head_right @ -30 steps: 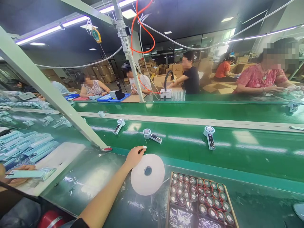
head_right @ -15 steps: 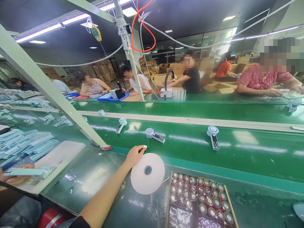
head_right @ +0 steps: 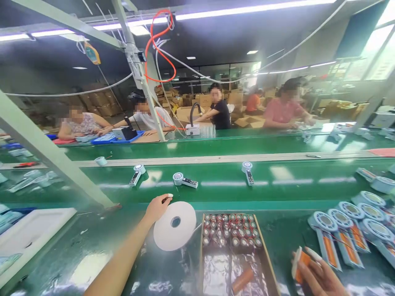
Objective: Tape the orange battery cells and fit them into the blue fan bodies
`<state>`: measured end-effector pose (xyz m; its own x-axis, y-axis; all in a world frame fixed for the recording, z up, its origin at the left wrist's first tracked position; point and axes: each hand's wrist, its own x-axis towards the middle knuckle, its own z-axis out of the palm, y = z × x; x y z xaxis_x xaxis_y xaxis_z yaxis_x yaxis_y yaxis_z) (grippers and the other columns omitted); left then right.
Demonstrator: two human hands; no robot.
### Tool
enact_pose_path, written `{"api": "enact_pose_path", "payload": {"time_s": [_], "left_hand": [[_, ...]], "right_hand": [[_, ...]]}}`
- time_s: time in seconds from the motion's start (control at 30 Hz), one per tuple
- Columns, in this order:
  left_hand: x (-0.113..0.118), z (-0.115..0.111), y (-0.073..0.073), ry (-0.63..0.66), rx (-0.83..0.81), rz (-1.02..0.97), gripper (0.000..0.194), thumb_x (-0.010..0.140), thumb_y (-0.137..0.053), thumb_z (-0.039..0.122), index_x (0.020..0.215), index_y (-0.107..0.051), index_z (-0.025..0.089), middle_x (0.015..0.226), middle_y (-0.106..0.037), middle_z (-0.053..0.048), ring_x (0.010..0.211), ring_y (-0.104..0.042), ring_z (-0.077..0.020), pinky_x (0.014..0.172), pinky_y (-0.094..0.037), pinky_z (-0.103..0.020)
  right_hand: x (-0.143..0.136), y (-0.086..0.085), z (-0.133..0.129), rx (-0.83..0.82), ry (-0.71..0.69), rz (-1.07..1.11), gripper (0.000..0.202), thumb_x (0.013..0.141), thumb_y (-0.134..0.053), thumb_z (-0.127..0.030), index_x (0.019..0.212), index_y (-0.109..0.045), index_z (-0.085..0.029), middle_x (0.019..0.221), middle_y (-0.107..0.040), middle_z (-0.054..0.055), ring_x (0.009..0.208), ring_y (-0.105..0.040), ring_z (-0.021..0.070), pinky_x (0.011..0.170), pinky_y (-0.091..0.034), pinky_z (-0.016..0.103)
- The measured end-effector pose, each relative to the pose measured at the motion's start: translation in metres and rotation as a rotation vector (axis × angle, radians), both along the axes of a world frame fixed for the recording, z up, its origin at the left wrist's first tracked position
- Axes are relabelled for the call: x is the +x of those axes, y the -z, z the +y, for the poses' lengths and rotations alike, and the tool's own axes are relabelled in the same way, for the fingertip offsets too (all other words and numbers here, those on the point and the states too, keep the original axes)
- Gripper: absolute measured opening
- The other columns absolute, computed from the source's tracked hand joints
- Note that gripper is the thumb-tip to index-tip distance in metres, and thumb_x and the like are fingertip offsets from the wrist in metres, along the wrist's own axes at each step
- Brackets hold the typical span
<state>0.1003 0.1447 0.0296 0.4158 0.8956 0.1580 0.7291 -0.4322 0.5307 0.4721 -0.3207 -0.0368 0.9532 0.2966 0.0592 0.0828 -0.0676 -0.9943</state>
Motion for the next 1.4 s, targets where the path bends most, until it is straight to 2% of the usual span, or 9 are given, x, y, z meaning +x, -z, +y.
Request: {"api": "enact_pose_path", "payload": {"time_s": [0.07, 0.17, 0.37, 0.73, 0.87, 1.0, 1.2, 1.3, 1.4], "left_hand": [[0.001, 0.002, -0.002, -0.001, 0.005, 0.008, 0.034, 0.098, -0.051, 0.041, 0.113, -0.078, 0.026, 0.1, -0.079, -0.005, 0.09, -0.072, -0.0239, 0.074, -0.047, -0.03], [0.004, 0.002, -0.006, 0.002, 0.021, 0.018, 0.037, 0.098, -0.05, 0.041, 0.118, -0.077, 0.024, 0.108, -0.079, -0.007, 0.097, -0.072, -0.0253, 0.079, -0.05, -0.03], [0.014, 0.003, -0.013, 0.001, 0.027, 0.009, 0.044, 0.098, -0.048, 0.042, 0.124, -0.074, 0.018, 0.121, -0.077, -0.013, 0.11, -0.07, -0.0304, 0.09, -0.052, -0.034], [0.01, 0.007, -0.004, 0.014, -0.015, -0.131, 0.039, 0.094, -0.051, 0.029, 0.125, -0.074, 0.02, 0.124, -0.077, -0.007, 0.111, -0.069, -0.0253, 0.092, -0.051, -0.03], [0.007, 0.014, 0.004, 0.03, -0.035, -0.182, 0.037, 0.094, -0.051, 0.029, 0.119, -0.075, 0.021, 0.122, -0.077, -0.006, 0.11, -0.069, -0.0252, 0.091, -0.05, -0.029], [0.002, 0.017, 0.008, 0.053, -0.036, -0.197, 0.035, 0.092, -0.049, 0.026, 0.113, -0.076, 0.023, 0.116, -0.079, -0.004, 0.106, -0.07, -0.0234, 0.089, -0.05, -0.029], [-0.005, 0.014, 0.005, 0.071, -0.019, -0.132, 0.032, 0.092, -0.049, 0.03, 0.104, -0.078, 0.024, 0.111, -0.08, -0.007, 0.102, -0.072, -0.0274, 0.086, -0.052, -0.033], [-0.007, 0.014, 0.006, 0.069, -0.017, -0.109, 0.034, 0.092, -0.049, 0.029, 0.109, -0.078, 0.025, 0.117, -0.079, -0.006, 0.106, -0.072, -0.0271, 0.087, -0.052, -0.032], [-0.009, 0.014, 0.008, 0.06, -0.029, -0.087, 0.036, 0.091, -0.049, 0.026, 0.113, -0.077, 0.025, 0.118, -0.079, -0.005, 0.104, -0.073, -0.0244, 0.087, -0.053, -0.03]], "right_hand": [[0.0, -0.005, 0.003, 0.016, -0.079, 0.025, 0.082, 0.06, -0.087, -0.066, 0.13, -0.071, -0.027, 0.113, -0.08, 0.013, 0.113, -0.072, 0.0449, 0.093, -0.064, 0.058], [-0.007, -0.017, 0.006, 0.106, -0.123, -0.011, 0.077, 0.068, -0.086, -0.062, 0.129, -0.068, -0.02, 0.113, -0.079, 0.013, 0.113, -0.073, 0.0379, 0.103, -0.058, 0.051], [-0.018, -0.035, 0.006, 0.259, -0.128, -0.052, 0.073, 0.067, -0.087, -0.062, 0.123, -0.068, -0.02, 0.106, -0.08, 0.014, 0.095, -0.078, 0.0308, 0.089, -0.062, 0.044], [-0.014, -0.043, 0.016, 0.225, -0.219, -0.009, 0.068, 0.059, -0.093, -0.056, 0.111, -0.07, -0.019, 0.094, -0.08, 0.011, 0.079, -0.077, 0.0272, 0.07, -0.064, 0.036], [0.0, -0.065, 0.028, 0.245, -0.177, -0.03, 0.059, 0.057, -0.091, -0.056, 0.099, -0.069, -0.021, 0.088, -0.078, 0.008, 0.07, -0.075, 0.0225, 0.062, -0.063, 0.031], [0.017, -0.113, 0.084, 0.32, -0.196, -0.086, 0.058, 0.058, -0.089, -0.057, 0.098, -0.066, -0.023, 0.089, -0.076, 0.004, 0.072, -0.074, 0.0188, 0.062, -0.061, 0.027], [0.007, -0.183, 0.245, 0.338, -0.412, -0.15, 0.072, 0.061, -0.092, -0.059, 0.117, -0.066, -0.021, 0.1, -0.079, 0.008, 0.084, -0.075, 0.0216, 0.073, -0.062, 0.032], [-0.007, -0.193, 0.322, 0.281, -0.463, -0.165, 0.063, 0.078, -0.087, -0.055, 0.124, -0.064, -0.018, 0.099, -0.077, 0.006, 0.082, -0.074, 0.0193, 0.074, -0.062, 0.033], [-0.017, -0.18, 0.371, 0.177, -0.457, -0.155, 0.038, 0.1, -0.071, -0.042, 0.124, -0.065, -0.015, 0.102, -0.073, 0.005, 0.08, -0.071, 0.0164, 0.073, -0.062, 0.032]]}}
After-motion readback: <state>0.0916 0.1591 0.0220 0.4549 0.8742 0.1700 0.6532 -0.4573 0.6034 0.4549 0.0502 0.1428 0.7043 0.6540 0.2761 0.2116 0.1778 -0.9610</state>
